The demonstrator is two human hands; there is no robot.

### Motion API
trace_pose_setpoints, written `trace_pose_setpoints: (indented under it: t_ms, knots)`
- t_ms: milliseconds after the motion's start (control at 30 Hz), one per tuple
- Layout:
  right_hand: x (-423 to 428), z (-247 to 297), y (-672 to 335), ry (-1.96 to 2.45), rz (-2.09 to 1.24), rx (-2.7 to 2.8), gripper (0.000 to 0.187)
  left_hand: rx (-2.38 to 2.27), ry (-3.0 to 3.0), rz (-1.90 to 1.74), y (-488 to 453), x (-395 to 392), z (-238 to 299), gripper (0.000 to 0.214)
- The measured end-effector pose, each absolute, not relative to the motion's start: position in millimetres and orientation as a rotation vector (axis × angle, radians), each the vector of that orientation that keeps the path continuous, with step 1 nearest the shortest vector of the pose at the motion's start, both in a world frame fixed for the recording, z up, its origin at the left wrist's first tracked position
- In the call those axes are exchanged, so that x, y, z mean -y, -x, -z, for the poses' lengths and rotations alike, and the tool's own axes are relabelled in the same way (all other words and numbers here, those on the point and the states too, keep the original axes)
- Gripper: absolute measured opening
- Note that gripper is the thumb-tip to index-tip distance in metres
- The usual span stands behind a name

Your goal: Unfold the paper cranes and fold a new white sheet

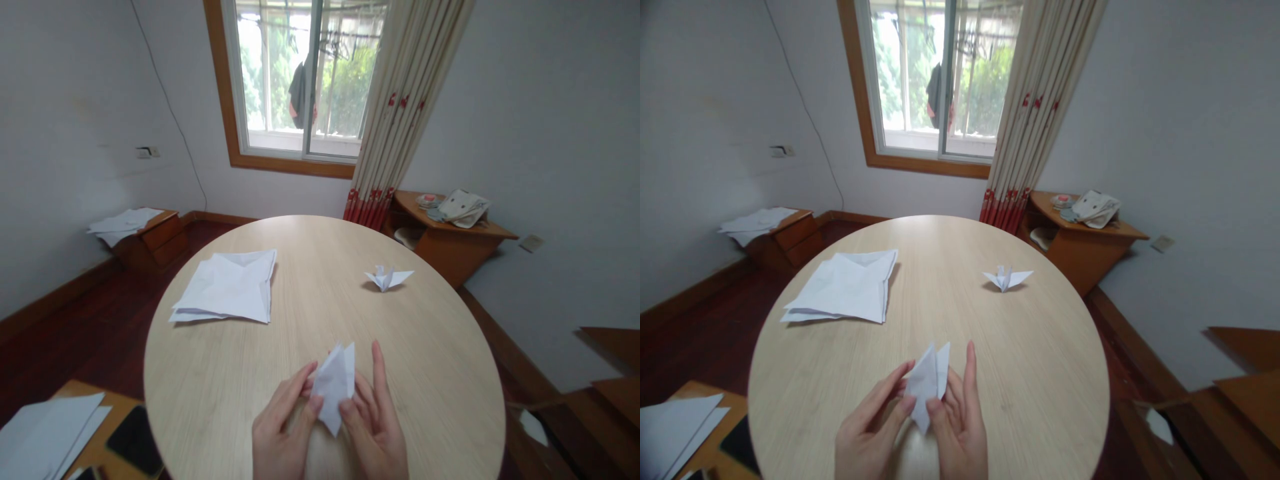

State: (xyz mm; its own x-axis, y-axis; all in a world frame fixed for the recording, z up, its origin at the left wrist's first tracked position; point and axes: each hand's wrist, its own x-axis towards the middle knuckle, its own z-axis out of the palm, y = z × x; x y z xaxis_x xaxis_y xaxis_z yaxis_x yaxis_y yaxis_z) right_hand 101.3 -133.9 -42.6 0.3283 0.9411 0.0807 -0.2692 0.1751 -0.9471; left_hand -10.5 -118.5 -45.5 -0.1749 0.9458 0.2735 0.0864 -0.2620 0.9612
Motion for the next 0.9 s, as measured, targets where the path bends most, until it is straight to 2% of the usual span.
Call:
trace_pose_setpoints:
  t_ms: [133,267,433,600,700,900]
  knots:
    - [130.5,45.5,-103.1,1.026,-0.946,0.840,0.067,-1.306,-1.116,-1.620,-1.0,124.5,45.4,0.024]
    - [127.1,49.7,-109.3,0.981,-0.794,0.998,0.034,-1.256,-0.869,-1.718,-11.6,129.5,37.3,0.031]
    - [128.7,37.4,-119.0,1.141,-0.441,1.368,0.010,-1.147,-0.860,-1.530,-3.0,124.3,33.1,0.032]
    - [130.6,24.8,-123.4,1.172,-0.229,1.515,0.010,-1.003,-1.045,-1.442,5.7,117.7,32.1,0.025]
    - [130.7,19.4,-123.9,1.123,-0.331,1.536,0.010,-0.867,-1.064,-1.392,5.3,115.2,33.5,0.027]
    - [131.4,18.6,-123.5,1.038,-0.519,1.459,0.024,-0.714,-1.020,-1.286,6.7,112.8,38.4,0.040]
